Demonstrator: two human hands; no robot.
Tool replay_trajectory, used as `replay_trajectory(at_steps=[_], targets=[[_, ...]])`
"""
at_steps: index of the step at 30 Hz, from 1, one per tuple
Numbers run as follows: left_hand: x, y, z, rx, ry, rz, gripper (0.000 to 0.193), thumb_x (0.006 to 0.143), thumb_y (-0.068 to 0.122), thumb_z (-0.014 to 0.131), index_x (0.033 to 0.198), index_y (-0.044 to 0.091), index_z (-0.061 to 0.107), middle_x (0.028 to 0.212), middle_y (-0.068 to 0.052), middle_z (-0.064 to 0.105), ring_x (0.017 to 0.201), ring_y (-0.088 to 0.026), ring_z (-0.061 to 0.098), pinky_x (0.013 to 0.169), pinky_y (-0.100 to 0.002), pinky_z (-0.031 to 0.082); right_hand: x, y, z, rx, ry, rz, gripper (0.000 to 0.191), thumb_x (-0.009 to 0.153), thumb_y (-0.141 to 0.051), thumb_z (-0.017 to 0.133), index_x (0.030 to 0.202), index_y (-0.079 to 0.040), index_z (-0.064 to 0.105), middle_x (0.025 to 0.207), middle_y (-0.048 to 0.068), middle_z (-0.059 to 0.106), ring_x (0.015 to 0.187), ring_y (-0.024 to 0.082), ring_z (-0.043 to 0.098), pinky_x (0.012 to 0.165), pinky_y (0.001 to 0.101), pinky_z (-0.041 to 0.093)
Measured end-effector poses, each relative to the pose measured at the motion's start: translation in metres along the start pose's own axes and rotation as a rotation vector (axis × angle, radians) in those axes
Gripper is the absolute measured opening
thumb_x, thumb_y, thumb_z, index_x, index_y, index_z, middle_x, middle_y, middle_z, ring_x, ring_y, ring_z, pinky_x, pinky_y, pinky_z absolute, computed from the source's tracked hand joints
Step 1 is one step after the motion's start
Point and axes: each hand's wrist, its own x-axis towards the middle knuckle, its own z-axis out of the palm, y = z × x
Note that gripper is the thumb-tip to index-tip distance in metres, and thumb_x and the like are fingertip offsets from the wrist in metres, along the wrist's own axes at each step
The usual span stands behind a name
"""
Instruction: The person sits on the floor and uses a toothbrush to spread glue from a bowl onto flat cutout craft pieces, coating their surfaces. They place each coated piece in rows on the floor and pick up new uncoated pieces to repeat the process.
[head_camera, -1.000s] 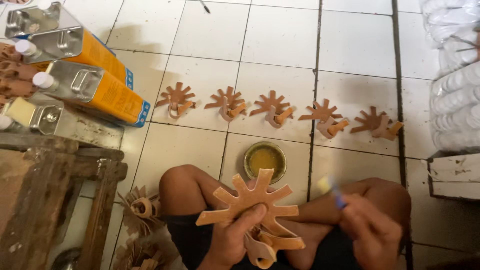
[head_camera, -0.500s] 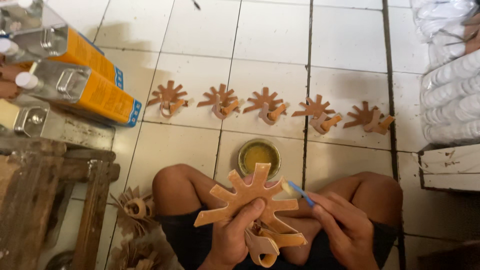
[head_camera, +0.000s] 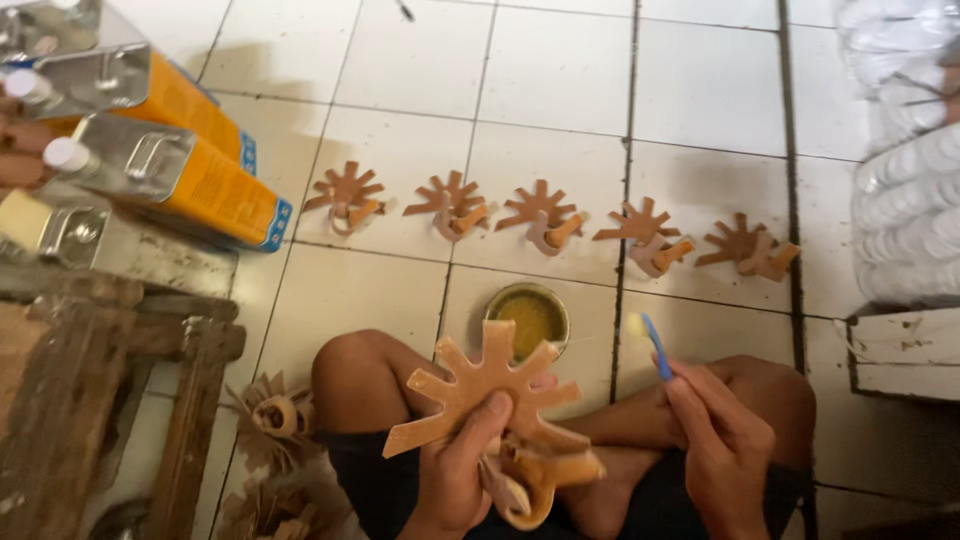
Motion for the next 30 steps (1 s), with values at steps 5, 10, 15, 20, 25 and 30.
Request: replay_trajectory(at_steps=[5, 10, 15, 20, 25, 30], targets=[[0.005, -0.006, 0.003, 0.088, 0.057, 0.149, 0.042, 0.099, 0.009, 0.055, 0.137, -0.006, 0.046, 0.118, -0.017, 0.068, 0.104, -0.022, 0.067, 0.088, -0.036, 0.057, -0.016, 0.004, -0.002, -0.1, -0.269, -0.299, 0.027, 0.092, 0.005, 0.062, 0.117, 0.006, 0.072, 0.08, 0.002, 0.061, 0.068, 0.008, 0.054, 0.059, 0.0204, 0.041], [0.001, -0.004, 0.001, 0.126, -0.015, 0.197, 0.042, 0.101, 0.012, 0.053, 0.138, -0.007, 0.047, 0.117, -0.021, 0.07, 0.101, -0.021, 0.067, 0.086, -0.034, 0.056, -0.018, -0.003, 0.017, -0.143, -0.225, -0.336, 0.026, 0.092, 0.005, 0.063, 0.116, 0.006, 0.072, 0.078, 0.004, 0.058, 0.067, 0.009, 0.053, 0.058, 0.0215, 0.04], [0.002, -0.002, 0.002, 0.13, 0.012, 0.197, 0.043, 0.101, 0.012, 0.053, 0.139, -0.008, 0.046, 0.117, -0.021, 0.069, 0.101, -0.021, 0.066, 0.086, -0.035, 0.056, -0.018, -0.009, 0.015, -0.139, -0.265, -0.479, 0.026, 0.092, 0.004, 0.062, 0.117, 0.006, 0.07, 0.088, 0.005, 0.066, 0.077, 0.01, 0.063, 0.067, 0.0218, 0.047], [0.004, 0.0, -0.001, 0.153, -0.014, 0.186, 0.046, 0.098, 0.013, 0.05, 0.14, -0.005, 0.044, 0.116, -0.019, 0.072, 0.105, -0.022, 0.069, 0.089, -0.035, 0.057, -0.017, -0.013, 0.018, -0.116, -0.167, -0.268, 0.025, 0.092, 0.004, 0.063, 0.115, 0.006, 0.073, 0.075, 0.005, 0.058, 0.063, 0.012, 0.052, 0.055, 0.0239, 0.039], [0.011, -0.003, -0.022, 0.121, 0.07, 0.147, 0.041, 0.096, 0.011, 0.053, 0.134, -0.004, 0.051, 0.114, -0.016, 0.07, 0.102, -0.02, 0.067, 0.089, -0.035, 0.055, 0.006, -0.009, 0.035, -0.277, -0.308, -0.365, 0.026, 0.092, -0.001, 0.065, 0.116, 0.002, 0.073, 0.071, 0.006, 0.057, 0.06, 0.013, 0.053, 0.054, 0.0267, 0.042], [0.02, 0.003, -0.062, -0.145, 0.076, -0.073, 0.028, 0.095, 0.007, 0.061, 0.119, -0.007, 0.061, 0.103, -0.016, 0.069, 0.094, -0.024, 0.067, 0.084, -0.038, 0.053, 0.067, 0.058, 0.095, -0.658, -0.393, -0.4, 0.023, 0.093, -0.016, 0.069, 0.114, -0.01, 0.075, 0.08, 0.012, 0.065, 0.063, 0.028, 0.062, 0.057, 0.0388, 0.05]])
